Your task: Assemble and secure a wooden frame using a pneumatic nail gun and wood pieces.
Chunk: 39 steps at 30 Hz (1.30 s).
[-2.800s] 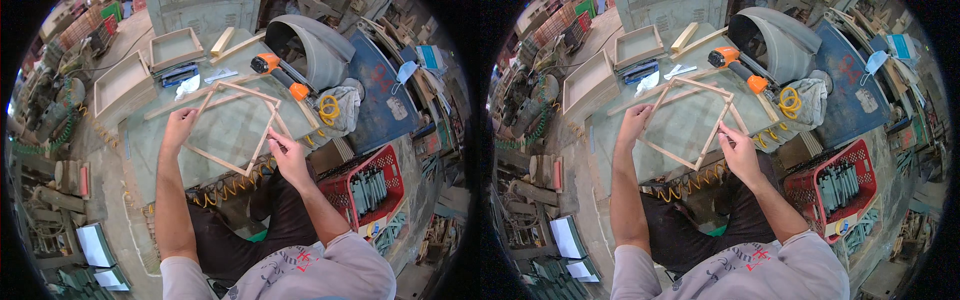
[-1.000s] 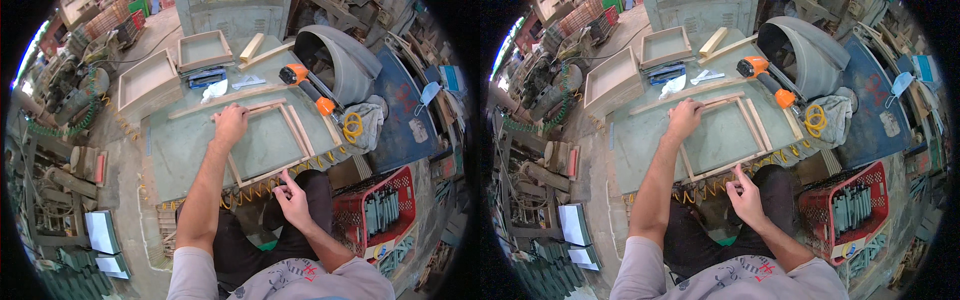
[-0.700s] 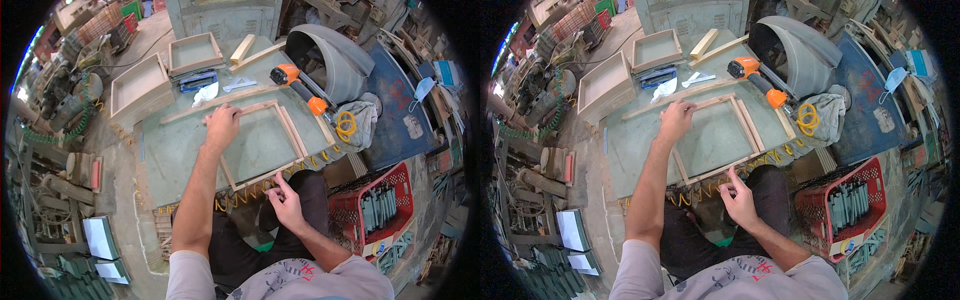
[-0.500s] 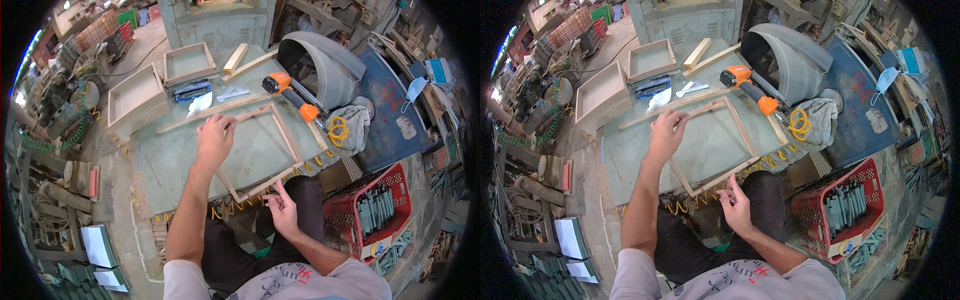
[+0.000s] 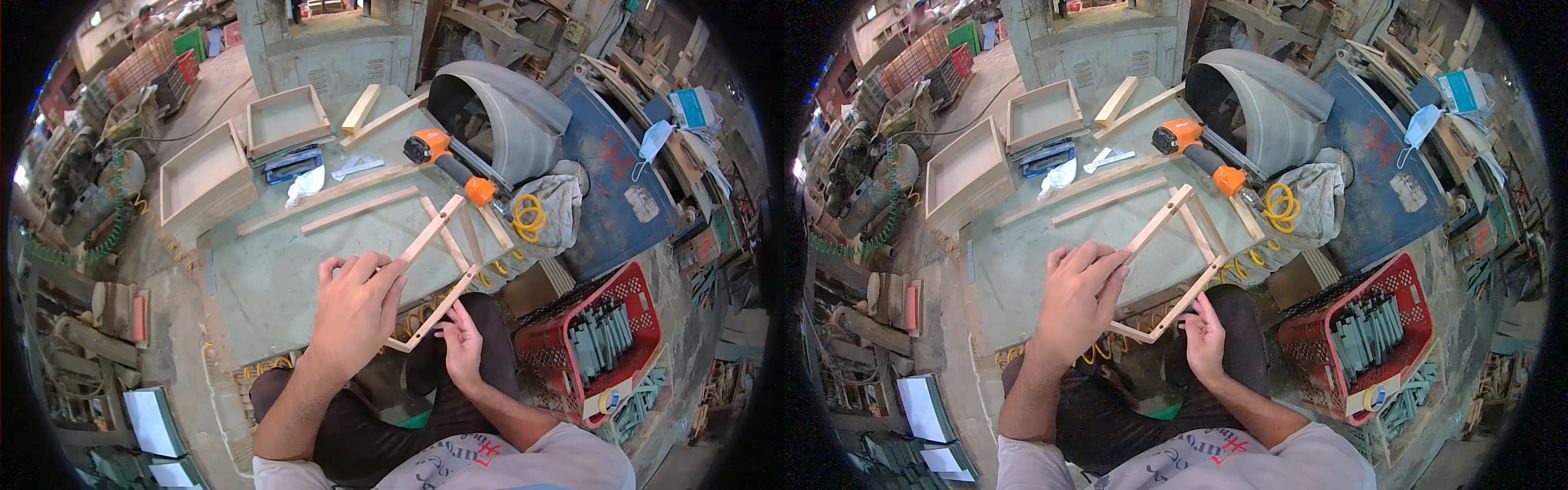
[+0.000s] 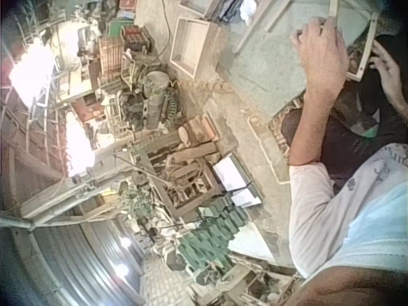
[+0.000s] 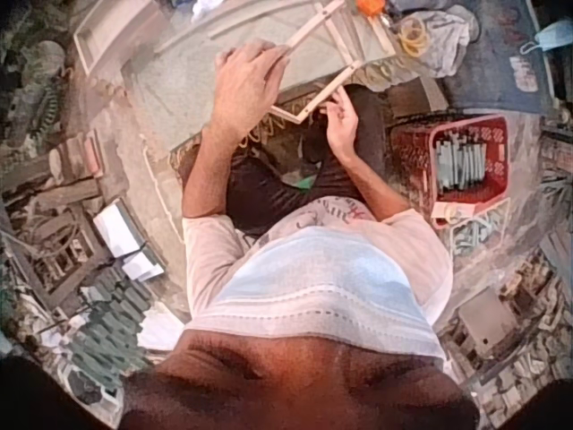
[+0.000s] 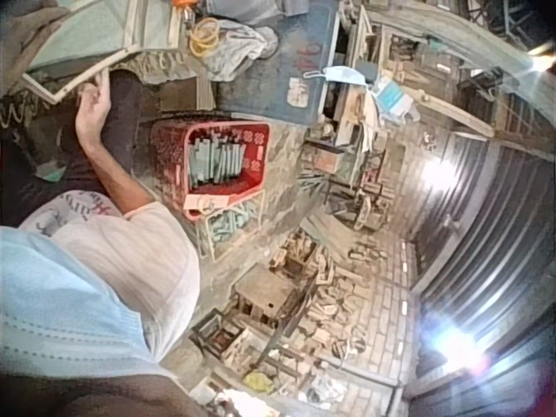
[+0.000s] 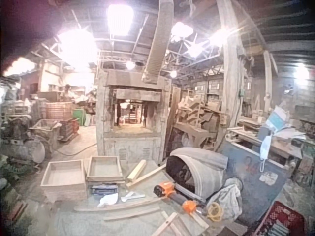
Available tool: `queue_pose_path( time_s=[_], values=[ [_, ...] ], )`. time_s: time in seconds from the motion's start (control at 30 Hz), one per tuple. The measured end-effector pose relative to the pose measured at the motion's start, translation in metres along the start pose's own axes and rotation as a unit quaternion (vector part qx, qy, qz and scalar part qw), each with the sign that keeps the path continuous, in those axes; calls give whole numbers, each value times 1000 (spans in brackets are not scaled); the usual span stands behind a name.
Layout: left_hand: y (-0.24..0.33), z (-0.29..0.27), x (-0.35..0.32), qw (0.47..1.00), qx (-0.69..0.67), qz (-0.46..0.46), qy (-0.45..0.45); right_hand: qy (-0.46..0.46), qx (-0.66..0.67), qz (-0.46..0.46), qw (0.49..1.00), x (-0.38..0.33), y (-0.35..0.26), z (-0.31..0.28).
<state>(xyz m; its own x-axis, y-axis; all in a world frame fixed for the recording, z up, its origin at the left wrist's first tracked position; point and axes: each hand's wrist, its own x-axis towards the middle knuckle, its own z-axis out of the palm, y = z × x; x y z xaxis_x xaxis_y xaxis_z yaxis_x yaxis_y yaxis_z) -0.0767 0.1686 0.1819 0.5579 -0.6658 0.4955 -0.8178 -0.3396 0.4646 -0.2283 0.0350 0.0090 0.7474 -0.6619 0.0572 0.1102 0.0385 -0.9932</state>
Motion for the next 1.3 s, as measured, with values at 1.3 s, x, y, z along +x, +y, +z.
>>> queue_pose_path(
  time_s=[1.3],
  values=[
    [-134,91,47,969,77,-223,-77,-66,-61,-8,996,-1,-21,36]
  ],
)
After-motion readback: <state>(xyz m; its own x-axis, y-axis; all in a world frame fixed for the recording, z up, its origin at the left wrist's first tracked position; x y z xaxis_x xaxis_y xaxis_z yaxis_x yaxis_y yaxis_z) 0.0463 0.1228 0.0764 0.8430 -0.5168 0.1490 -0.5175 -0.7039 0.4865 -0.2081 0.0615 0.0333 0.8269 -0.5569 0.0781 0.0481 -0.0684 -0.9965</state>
